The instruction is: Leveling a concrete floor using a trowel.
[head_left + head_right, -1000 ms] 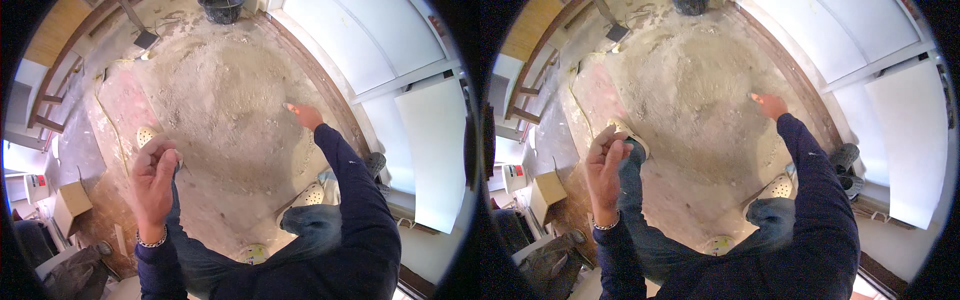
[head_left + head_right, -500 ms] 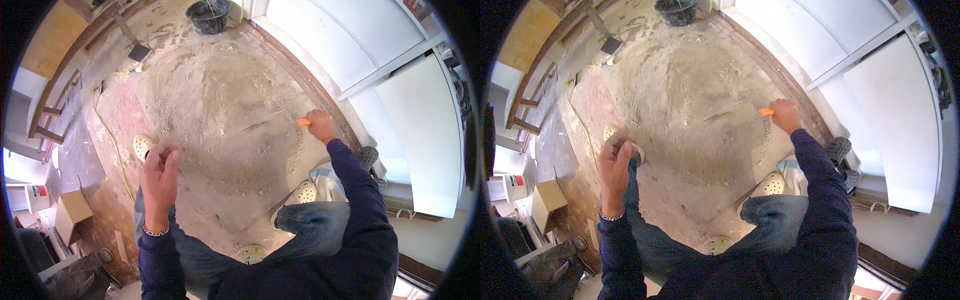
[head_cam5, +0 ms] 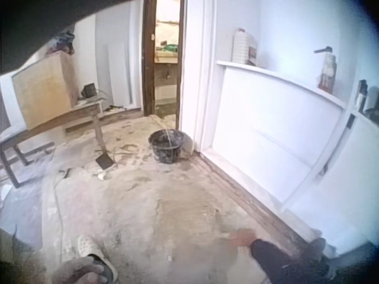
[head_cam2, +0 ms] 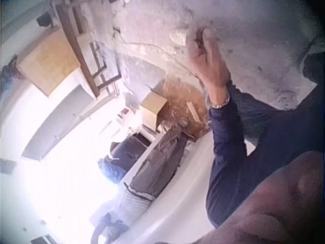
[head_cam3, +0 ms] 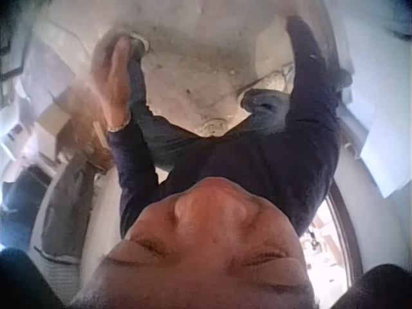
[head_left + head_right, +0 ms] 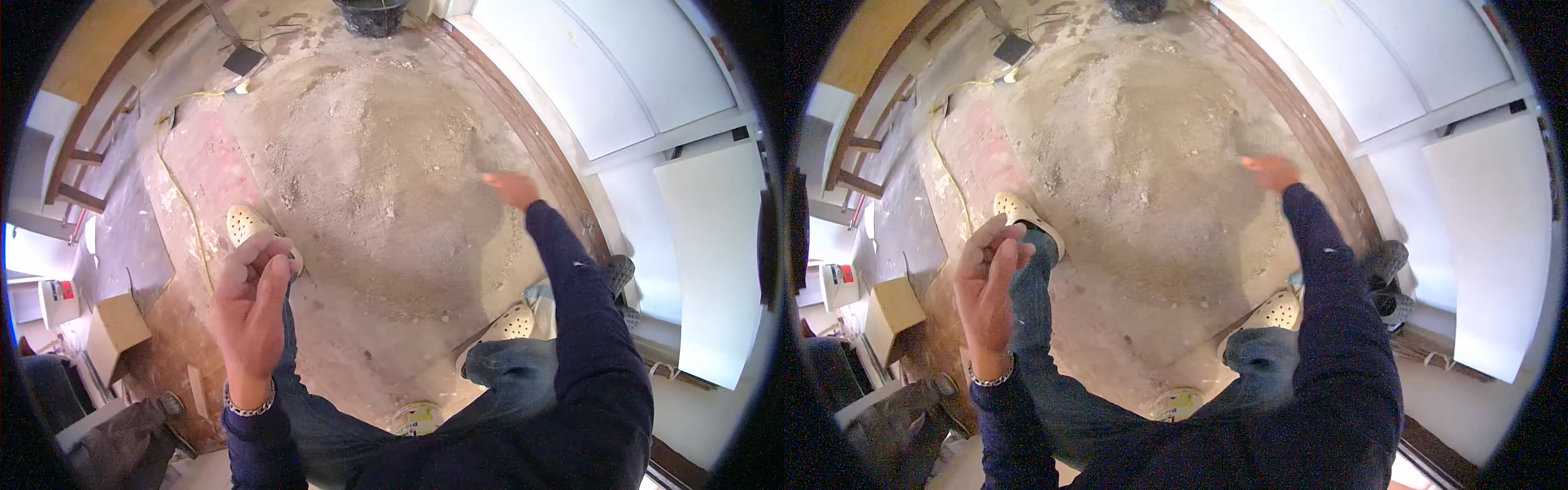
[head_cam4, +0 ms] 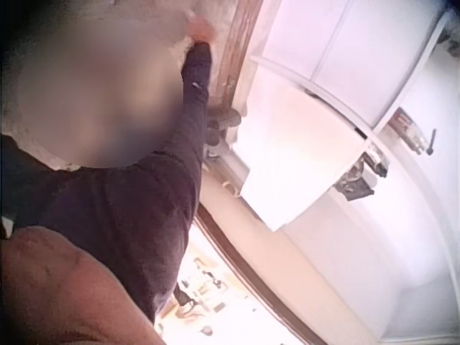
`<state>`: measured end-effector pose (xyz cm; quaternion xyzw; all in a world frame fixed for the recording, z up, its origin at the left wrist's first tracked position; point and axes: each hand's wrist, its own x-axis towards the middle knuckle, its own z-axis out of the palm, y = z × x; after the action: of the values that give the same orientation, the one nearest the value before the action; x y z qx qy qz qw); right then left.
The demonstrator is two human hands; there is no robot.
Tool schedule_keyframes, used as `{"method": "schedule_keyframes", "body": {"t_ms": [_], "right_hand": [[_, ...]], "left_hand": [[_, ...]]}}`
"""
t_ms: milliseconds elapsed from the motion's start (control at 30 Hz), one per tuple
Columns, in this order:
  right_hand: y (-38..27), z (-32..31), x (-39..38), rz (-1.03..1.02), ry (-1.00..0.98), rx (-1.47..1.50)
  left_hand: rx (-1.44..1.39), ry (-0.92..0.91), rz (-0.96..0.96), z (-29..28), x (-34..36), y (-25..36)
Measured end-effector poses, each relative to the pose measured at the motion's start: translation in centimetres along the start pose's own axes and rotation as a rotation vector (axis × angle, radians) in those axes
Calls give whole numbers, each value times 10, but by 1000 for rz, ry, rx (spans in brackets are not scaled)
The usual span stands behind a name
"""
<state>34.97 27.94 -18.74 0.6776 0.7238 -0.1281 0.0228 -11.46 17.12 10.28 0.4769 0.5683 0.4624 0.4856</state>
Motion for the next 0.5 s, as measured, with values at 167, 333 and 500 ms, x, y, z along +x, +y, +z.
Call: {"method": "schedule_keyframes", "body": {"t_ms": [167,333,500], "right_hand": [[-37,-33,-5,-29,9,-53],[-30,-63,-45,-59,143,-172],[-25,-79,-100,-224,361,-154]], "left_hand": [[9,-36,21,8,4,-14],[68,-47,33,15,3,-15],[74,-82,81,22,9,-36]]}}
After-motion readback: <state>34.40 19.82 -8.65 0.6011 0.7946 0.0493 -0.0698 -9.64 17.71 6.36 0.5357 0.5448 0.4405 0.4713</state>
